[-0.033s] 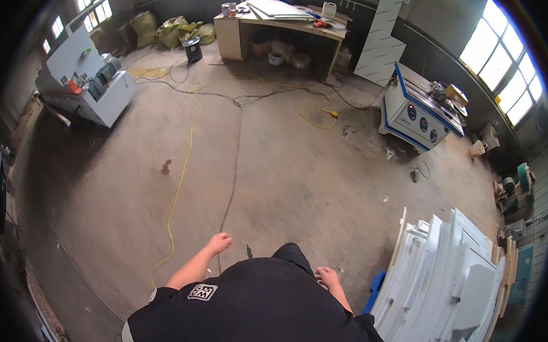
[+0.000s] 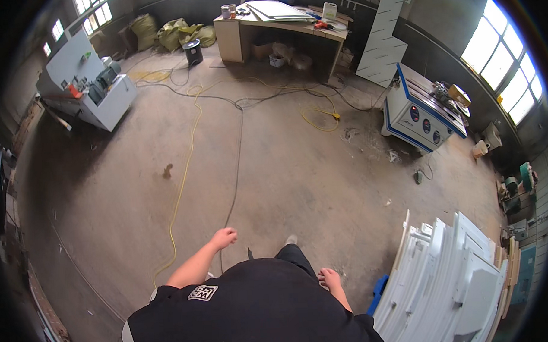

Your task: The person picks up a white furniture panel from a stack, moves it to a workbench, and trims the edge of the panel with a hand tool.

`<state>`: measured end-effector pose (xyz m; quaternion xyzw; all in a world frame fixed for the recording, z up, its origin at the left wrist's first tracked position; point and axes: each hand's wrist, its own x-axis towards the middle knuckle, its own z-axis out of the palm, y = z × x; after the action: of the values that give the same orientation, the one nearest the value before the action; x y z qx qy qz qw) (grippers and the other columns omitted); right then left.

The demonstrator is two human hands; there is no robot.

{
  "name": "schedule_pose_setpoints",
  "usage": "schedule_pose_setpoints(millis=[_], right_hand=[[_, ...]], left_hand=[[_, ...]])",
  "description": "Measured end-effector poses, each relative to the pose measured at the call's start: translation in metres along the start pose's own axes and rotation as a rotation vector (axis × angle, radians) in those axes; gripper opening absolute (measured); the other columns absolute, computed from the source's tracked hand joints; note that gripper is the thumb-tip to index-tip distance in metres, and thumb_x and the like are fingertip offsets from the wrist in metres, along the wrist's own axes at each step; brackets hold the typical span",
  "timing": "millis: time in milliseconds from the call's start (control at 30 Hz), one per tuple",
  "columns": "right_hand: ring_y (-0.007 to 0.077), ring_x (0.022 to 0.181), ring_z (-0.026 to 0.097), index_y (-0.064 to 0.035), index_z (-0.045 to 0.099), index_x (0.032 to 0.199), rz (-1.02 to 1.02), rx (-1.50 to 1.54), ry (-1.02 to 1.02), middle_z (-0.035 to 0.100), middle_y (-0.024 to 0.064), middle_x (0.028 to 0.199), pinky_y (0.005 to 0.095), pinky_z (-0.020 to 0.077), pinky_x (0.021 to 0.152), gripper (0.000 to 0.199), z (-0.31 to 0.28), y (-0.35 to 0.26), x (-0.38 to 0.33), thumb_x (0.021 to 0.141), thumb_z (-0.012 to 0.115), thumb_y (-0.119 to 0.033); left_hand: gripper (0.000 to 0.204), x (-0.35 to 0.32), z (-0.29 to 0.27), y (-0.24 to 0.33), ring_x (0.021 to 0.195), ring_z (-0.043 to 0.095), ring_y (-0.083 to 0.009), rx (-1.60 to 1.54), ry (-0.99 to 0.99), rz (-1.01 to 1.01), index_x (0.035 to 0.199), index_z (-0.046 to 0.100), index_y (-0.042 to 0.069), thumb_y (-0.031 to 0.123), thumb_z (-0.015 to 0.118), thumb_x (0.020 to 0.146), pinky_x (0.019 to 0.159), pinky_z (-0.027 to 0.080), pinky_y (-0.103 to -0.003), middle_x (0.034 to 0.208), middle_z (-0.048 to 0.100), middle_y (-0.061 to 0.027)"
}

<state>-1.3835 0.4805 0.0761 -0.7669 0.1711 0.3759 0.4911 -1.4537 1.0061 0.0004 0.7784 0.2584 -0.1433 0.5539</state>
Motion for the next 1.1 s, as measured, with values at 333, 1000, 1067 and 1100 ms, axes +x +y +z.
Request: schedule_pose_setpoints(millis=[333, 1000, 1067, 1100], right_hand=[[0.0176, 0.075, 0.07, -0.0043, 0.071, 0.104, 0.055, -0.229, -0.104, 0.073, 0.0069, 0.09, 0.0324, 0.0537, 0.061, 0.028, -0.02, -0.19, 0.318, 0.094, 0.064, -0.03], [0.0124, 0.074, 0.068, -0.0086, 0.074, 0.106, -0.075, -0.422, -0.324, 0.072, -0.0012, 0.085, 0.0287, 0.051, 0.06, 0.025, 0.064, -0.843, 0.716, 0.094, 0.069, -0.029], [0.0126, 0.073, 0.066, -0.0081, 0.073, 0.108, -0.013, -0.319, -0.247, 0.072, -0.0011, 0.088, 0.0291, 0.0512, 0.061, 0.026, 0.071, -0.879, 0.73, 0.095, 0.067, -0.03], [0.0127, 0.072, 0.066, -0.0081, 0.072, 0.109, -0.021, -0.159, -0.192, 0.072, -0.0005, 0.09, 0.0292, 0.0511, 0.061, 0.027, 0.082, -0.894, 0.746, 0.096, 0.066, -0.03]], left_hand=[[0.024, 0.262, -0.094, 0.174, 0.078, 0.07, -0.0158, -0.186, 0.027, -0.121, 0.107, 0.069, 0.003, 0.022, 0.062, 0.093, 0.073, 0.057, -0.033, 0.085, 0.072, -0.0066], [0.032, 0.731, -0.355, 0.209, 0.051, 0.065, -0.025, 0.045, 0.07, -0.355, 0.073, 0.072, 0.006, 0.026, 0.052, 0.088, 0.054, 0.054, -0.041, 0.065, 0.07, -0.0109], [0.027, 0.831, -0.406, 0.273, 0.064, 0.068, -0.019, 0.099, 0.254, -0.113, 0.08, 0.071, 0.005, 0.026, 0.055, 0.089, 0.064, 0.055, -0.035, 0.07, 0.069, -0.0099], [0.025, 0.882, -0.445, 0.304, 0.073, 0.068, -0.0168, -0.088, 0.126, -0.171, 0.089, 0.071, 0.005, 0.025, 0.057, 0.091, 0.07, 0.055, -0.033, 0.075, 0.069, -0.0085]])
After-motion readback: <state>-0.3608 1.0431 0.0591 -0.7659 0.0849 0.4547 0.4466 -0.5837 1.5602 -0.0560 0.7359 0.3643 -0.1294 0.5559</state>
